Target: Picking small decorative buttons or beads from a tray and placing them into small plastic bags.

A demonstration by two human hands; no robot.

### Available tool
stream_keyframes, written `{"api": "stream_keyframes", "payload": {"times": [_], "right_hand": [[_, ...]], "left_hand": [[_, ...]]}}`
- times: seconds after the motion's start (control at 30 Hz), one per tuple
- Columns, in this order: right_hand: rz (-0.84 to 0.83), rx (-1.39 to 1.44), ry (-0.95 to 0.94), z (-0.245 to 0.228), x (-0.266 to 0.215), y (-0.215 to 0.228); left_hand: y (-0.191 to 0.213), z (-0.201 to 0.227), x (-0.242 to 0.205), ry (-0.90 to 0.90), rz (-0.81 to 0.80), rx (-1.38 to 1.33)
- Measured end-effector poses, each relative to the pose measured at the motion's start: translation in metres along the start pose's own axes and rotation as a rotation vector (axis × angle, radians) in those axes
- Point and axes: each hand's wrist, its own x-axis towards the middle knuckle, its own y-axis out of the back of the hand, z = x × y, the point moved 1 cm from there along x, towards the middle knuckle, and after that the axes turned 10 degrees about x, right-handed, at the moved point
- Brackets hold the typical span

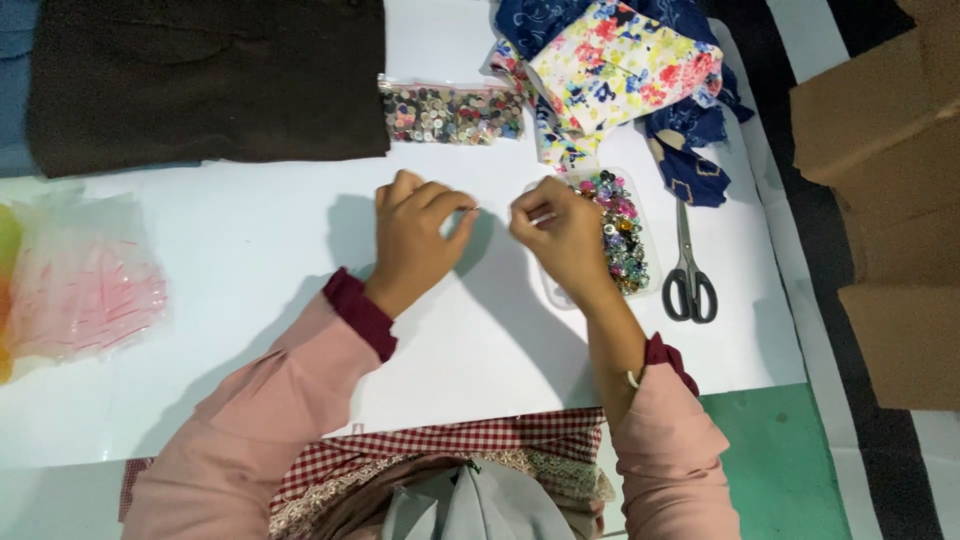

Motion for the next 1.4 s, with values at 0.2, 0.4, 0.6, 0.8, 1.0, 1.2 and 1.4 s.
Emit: {"api": "stream_keyframes", "payload": {"times": [0.2, 0.4, 0.6, 0.8, 1.0, 1.2, 1.4], "right_hand": [[-0.2, 0.035, -0.087, 0.01, 0.016, -0.055], [-0.154, 0.083, -0.184, 0.034, 0.027, -0.083], [-0.122, 0.117, -0.145, 0.041, 0.02, -0.091], [-0.113, 0.043, -0.14, 0.043, 0.02, -0.098], [-0.107, 0.045, -0.12, 0.039, 0.017, -0.096], [-0.105, 0.052, -0.114, 0.036, 0.015, -0.094], [-0.085, 0.022, -0.11, 0.043, 0.016, -0.097]], "left_hand": [[0.01, -0.048, -0.031, 0.135, -0.106, 0.023], [-0.002, -0.058, -0.032, 0.267, -0.218, -0.031], [-0.01, -0.067, -0.035, 0.38, -0.268, -0.104], [-0.013, -0.068, -0.035, 0.396, -0.297, -0.151], [-0.009, -0.066, -0.032, 0.381, -0.306, -0.166], [-0.01, -0.067, -0.034, 0.369, -0.289, -0.16], [-0.012, -0.067, -0.035, 0.392, -0.3, -0.146]]}}
